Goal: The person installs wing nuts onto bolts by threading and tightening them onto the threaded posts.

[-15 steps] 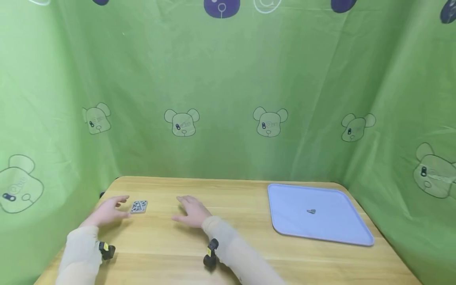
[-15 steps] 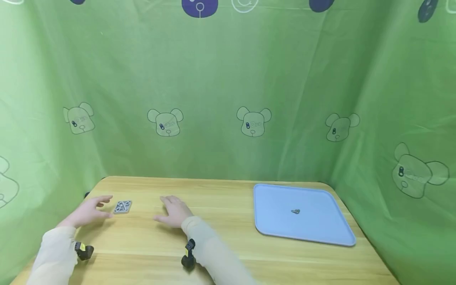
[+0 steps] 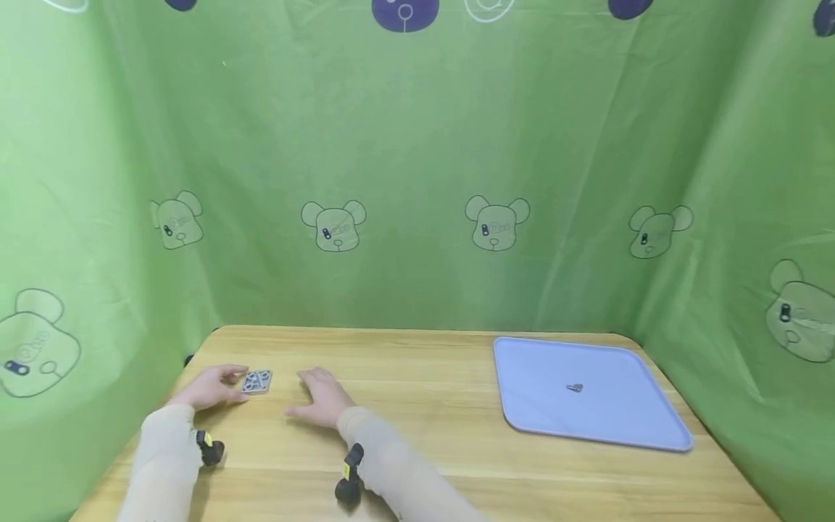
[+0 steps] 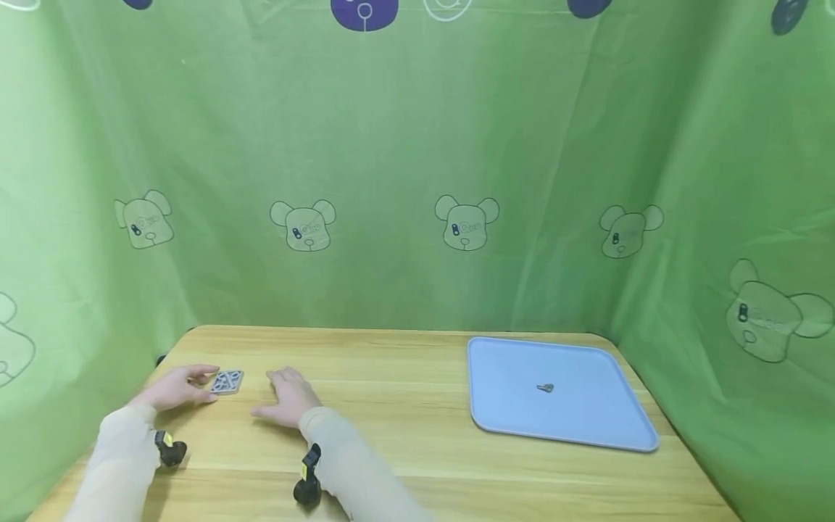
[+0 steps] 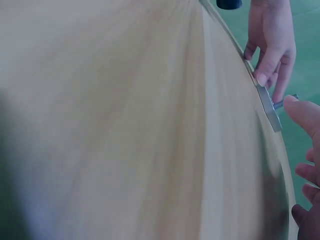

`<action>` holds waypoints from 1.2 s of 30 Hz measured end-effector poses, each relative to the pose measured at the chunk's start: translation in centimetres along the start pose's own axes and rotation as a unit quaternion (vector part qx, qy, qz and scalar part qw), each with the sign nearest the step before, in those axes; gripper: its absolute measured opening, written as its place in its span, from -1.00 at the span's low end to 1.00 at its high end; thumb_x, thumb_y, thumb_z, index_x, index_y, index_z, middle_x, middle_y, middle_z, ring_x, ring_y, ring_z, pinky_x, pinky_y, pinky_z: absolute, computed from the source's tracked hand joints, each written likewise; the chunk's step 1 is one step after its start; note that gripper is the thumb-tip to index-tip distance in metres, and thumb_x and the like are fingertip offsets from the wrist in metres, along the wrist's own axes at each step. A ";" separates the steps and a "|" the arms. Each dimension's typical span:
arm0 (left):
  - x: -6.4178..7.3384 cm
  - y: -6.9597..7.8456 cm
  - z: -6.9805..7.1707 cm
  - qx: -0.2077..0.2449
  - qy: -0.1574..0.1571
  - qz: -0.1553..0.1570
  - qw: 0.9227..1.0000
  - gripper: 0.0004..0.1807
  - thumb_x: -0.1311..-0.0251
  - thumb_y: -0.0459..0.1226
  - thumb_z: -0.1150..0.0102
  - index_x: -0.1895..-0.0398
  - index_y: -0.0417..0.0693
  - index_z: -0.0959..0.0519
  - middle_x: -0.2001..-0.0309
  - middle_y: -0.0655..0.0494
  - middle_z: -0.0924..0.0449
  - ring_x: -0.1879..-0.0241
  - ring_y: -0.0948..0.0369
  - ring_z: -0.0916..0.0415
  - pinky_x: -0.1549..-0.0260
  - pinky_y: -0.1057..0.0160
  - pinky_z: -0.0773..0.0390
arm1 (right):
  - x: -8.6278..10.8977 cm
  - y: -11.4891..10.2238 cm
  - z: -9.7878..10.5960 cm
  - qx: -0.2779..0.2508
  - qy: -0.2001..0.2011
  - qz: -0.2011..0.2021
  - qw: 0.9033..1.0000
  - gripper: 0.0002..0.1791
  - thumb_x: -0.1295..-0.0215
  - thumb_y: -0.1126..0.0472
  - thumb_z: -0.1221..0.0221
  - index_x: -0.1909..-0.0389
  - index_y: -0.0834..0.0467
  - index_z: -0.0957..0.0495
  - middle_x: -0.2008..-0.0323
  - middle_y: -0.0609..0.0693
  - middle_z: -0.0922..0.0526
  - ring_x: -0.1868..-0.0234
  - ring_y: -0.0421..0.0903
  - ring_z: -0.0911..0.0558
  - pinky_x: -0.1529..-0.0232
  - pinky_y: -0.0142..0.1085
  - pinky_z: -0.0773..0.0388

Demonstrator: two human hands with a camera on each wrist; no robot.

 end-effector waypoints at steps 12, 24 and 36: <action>-0.8 0.2 -0.4 -0.002 -0.013 0.002 1.000 -0.30 0.09 -0.22 -0.43 -0.19 -0.29 -0.47 0.04 -0.28 -0.56 0.10 -0.03 -0.50 0.06 -0.14 -0.44 | -0.8 -1.1 -1.4 0.005 0.010 -0.014 1.000 -0.11 -0.09 -0.31 -0.26 -0.38 0.03 -0.31 -0.41 -0.02 -0.35 -0.50 -0.05 -0.20 -0.46 -0.16 -0.16; -0.3 2.2 -1.5 0.001 -0.023 -0.012 1.000 -0.34 0.17 -0.28 -0.48 -0.09 -0.31 -0.52 0.14 -0.12 -0.58 0.18 0.09 -0.50 0.11 0.02 -0.48 | -1.1 -1.2 -1.9 0.007 0.014 -0.012 1.000 -0.13 -0.10 -0.27 -0.28 -0.38 0.05 -0.31 -0.39 -0.02 -0.38 -0.46 -0.06 -0.27 -0.44 -0.19 -0.19; -0.4 4.2 -2.8 -0.003 -0.037 -0.021 0.999 -0.42 0.22 -0.33 -0.49 0.01 -0.27 -0.57 0.21 -0.02 -0.59 0.21 0.12 -0.49 0.12 0.06 -0.48 | -1.2 -1.1 -1.9 0.020 0.039 -0.003 0.999 -0.22 -0.08 -0.15 -0.35 -0.30 0.09 -0.40 -0.27 -0.02 -0.49 -0.36 -0.06 -0.39 -0.39 -0.22 -0.26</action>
Point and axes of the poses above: each hand's wrist, its own x-axis away from the middle knuckle, its own z-axis out of the back of the hand, y = z × x, the point moved 4 cm from there along -x, towards the middle knuckle
